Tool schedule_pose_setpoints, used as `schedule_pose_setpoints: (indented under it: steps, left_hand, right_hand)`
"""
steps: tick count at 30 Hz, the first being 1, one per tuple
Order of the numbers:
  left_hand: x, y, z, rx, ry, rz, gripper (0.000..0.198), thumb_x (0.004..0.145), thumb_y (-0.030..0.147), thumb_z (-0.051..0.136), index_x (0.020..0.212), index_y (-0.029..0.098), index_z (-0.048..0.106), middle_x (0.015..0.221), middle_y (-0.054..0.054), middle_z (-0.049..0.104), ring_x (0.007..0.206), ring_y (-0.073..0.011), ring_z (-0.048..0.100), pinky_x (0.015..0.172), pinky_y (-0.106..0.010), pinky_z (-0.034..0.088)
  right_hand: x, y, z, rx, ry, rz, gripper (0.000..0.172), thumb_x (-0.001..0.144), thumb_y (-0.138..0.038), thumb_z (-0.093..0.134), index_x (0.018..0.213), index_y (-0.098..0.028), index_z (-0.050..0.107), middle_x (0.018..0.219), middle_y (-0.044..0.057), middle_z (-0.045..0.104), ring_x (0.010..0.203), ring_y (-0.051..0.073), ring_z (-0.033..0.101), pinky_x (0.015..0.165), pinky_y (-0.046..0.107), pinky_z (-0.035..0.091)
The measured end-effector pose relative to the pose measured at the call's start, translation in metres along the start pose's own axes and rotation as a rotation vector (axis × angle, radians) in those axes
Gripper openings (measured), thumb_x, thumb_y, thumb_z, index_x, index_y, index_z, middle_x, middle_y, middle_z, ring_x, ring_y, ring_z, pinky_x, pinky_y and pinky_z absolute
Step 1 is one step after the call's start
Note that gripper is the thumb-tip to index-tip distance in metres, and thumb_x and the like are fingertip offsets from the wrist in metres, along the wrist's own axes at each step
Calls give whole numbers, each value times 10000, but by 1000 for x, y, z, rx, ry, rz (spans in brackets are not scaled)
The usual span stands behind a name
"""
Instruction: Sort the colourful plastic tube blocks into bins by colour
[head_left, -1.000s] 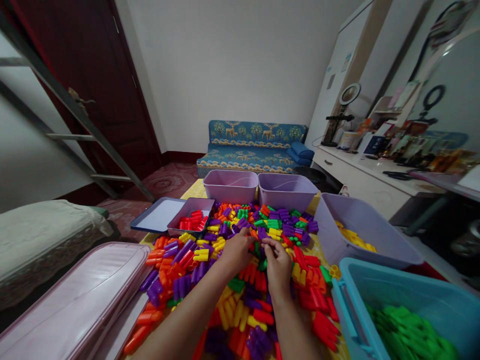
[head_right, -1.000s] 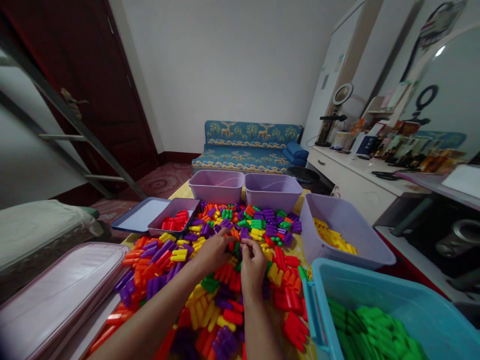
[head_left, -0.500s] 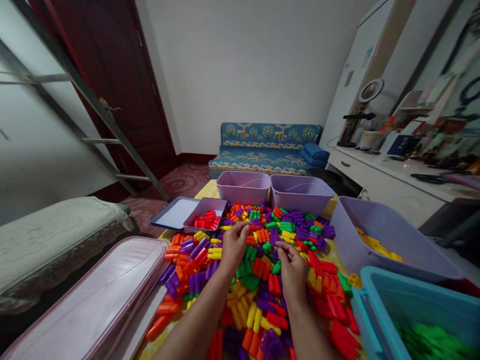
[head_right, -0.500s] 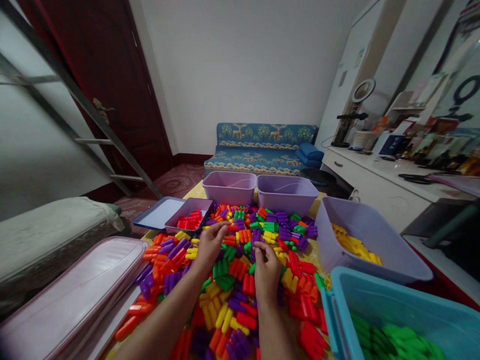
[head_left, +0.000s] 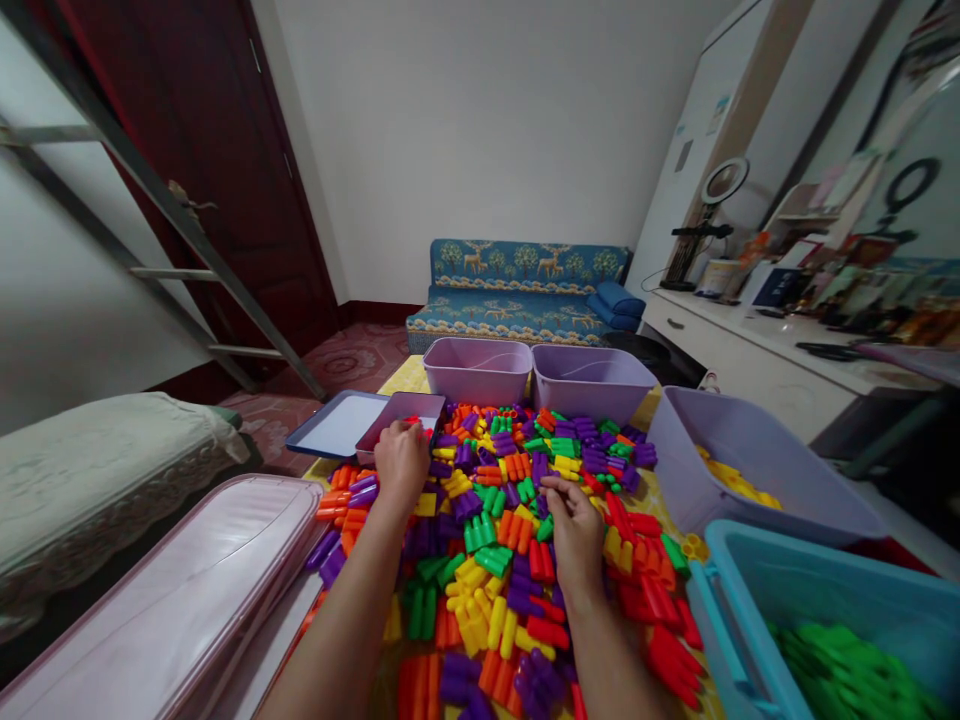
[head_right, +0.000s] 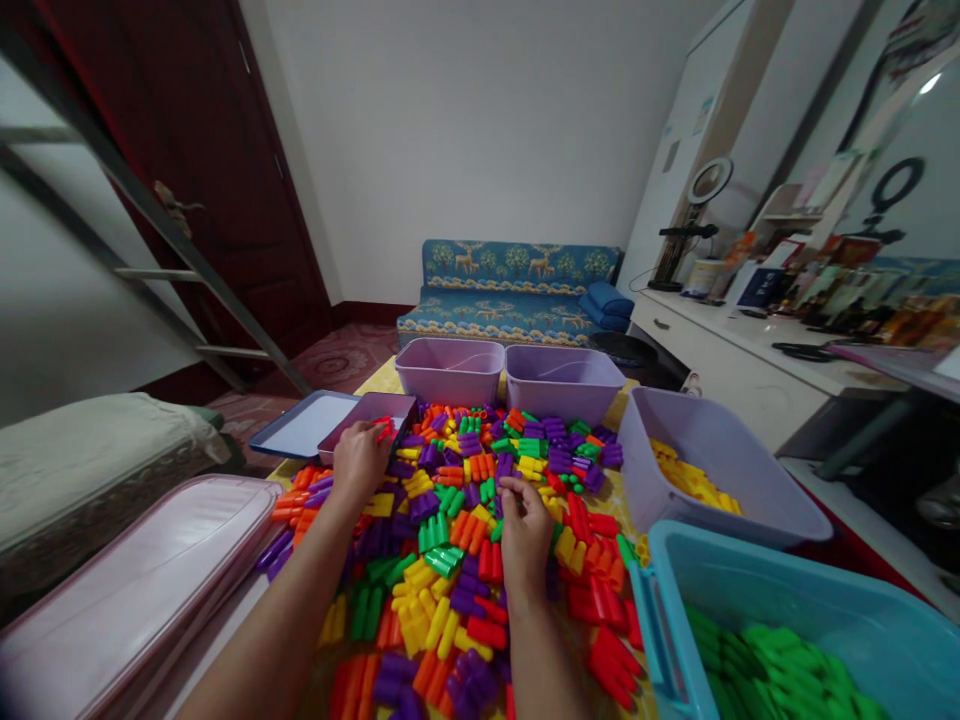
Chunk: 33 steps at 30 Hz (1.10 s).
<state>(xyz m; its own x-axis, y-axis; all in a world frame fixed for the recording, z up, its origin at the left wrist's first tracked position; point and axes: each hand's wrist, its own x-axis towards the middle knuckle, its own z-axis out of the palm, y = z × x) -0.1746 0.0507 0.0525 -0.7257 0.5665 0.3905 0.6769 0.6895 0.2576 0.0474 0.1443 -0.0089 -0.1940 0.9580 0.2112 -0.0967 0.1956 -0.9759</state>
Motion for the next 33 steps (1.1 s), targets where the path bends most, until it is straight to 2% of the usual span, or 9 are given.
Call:
schedule_pose_setpoints:
  steps: [4,8,10,13,17,20,25,29,33]
  left_hand:
    - [-30,31,-9,-306,42,255,273,850,244,496,1017,224,710,1069,-79,657,1004,-229,563,890,-325,415]
    - [-67,63,-18,-556,-477,604,189,778,320,623,907,237,734,836,-36,677,786,-174,604,722,-249,444]
    - [-83,73,-20,-493,-614,705,300,663,383,737,935,256,726,866,-30,658,782,-180,605,679,-242,442]
    - [-99,82,-22,-322,-581,731,464,548,410,815,977,272,703,980,-45,617,860,-219,599,674,-263,447]
    - [-103,87,-19,-310,-548,742,273,657,371,748,888,232,705,1004,-61,600,890,-220,592,691,-272,444]
    - [-95,84,-6,-503,-511,650,148,800,293,595,748,186,684,835,-45,614,774,-166,588,661,-246,420]
    - [-77,73,24,-979,-605,151,378,883,391,421,641,148,581,521,-1,537,460,-120,511,463,-224,367]
    - [-77,70,35,-1300,-748,-50,391,798,508,553,720,129,611,510,9,576,388,-103,506,404,-210,391]
    - [-74,70,28,-1550,-743,-282,285,717,363,725,809,104,648,590,-7,637,482,-91,579,471,-184,476]
  right_hand:
    - [3,5,-1,52,21,19,228,710,-346,612,844,-177,687,849,55,712,818,216,660,730,322,504]
    - [4,8,-3,108,48,57,233,701,-337,614,848,-171,686,847,60,710,806,214,652,684,309,493]
    - [5,9,-4,124,50,77,234,700,-333,616,854,-170,683,848,61,707,806,214,648,673,306,491]
    - [5,9,-6,122,32,85,229,697,-333,620,845,-170,680,823,57,703,800,214,646,672,305,488]
    - [5,7,-6,87,14,74,236,693,-351,626,836,-173,682,811,55,707,791,215,647,689,314,485]
    - [4,6,-5,91,25,65,248,687,-364,635,834,-171,686,825,61,712,795,214,646,697,317,485]
    - [3,7,-3,111,41,67,252,704,-367,624,850,-170,686,851,68,713,802,220,651,681,315,493]
    - [3,9,-2,112,52,68,236,701,-355,625,836,-172,688,834,64,710,792,221,652,681,315,498]
    - [4,10,-4,104,23,71,250,695,-365,637,844,-170,687,836,66,711,796,224,653,717,333,506]
